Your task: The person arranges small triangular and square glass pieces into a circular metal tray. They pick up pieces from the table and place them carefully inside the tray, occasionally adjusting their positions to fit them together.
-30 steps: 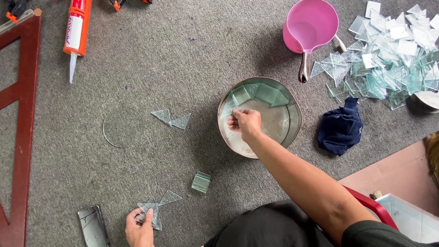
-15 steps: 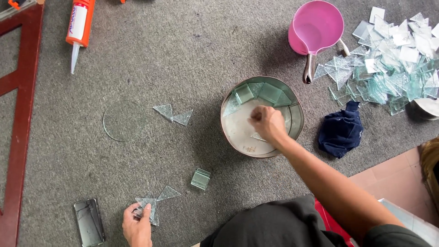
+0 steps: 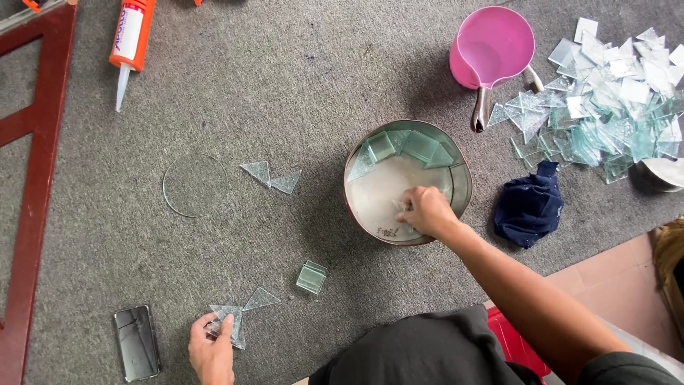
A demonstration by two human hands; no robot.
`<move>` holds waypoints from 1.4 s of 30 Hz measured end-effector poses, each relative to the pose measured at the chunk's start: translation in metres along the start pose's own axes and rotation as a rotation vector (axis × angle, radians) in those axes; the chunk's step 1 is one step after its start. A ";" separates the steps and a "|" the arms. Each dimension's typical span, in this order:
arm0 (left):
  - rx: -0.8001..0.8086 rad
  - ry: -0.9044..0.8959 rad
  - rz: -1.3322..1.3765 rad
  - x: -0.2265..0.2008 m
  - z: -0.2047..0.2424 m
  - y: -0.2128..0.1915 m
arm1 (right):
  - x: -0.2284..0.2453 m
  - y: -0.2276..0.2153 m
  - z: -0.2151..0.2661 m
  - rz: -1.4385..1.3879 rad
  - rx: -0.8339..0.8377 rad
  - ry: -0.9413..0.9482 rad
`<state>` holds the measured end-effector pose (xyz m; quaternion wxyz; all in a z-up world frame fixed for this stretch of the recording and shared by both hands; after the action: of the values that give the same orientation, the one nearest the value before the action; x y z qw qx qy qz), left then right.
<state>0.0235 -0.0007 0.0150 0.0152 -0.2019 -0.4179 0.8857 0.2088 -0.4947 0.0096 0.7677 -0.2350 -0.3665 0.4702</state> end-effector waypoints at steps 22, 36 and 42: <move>-0.032 0.006 0.004 0.010 -0.004 0.002 | 0.075 -0.002 -0.039 -1.339 -0.168 0.283; -0.067 0.026 0.182 0.001 0.021 0.002 | 0.079 -0.009 -0.020 -1.265 -0.279 0.295; -0.095 0.052 0.091 -0.015 0.039 0.012 | 0.092 0.004 -0.029 -1.272 -0.143 0.310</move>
<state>0.0241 -0.0397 0.0336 -0.0237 -0.2441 -0.4494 0.8590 0.2563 -0.4108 0.0199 0.9222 -0.0882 -0.3494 -0.1400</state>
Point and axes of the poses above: each hand's wrist, its own z-axis away from the middle knuckle, its own y-axis out of the palm, x = y × z, the point moved 2 cm from there along -z, towards the middle knuckle, and after that the axes turned 3 degrees about -y, right-handed, at the moved point
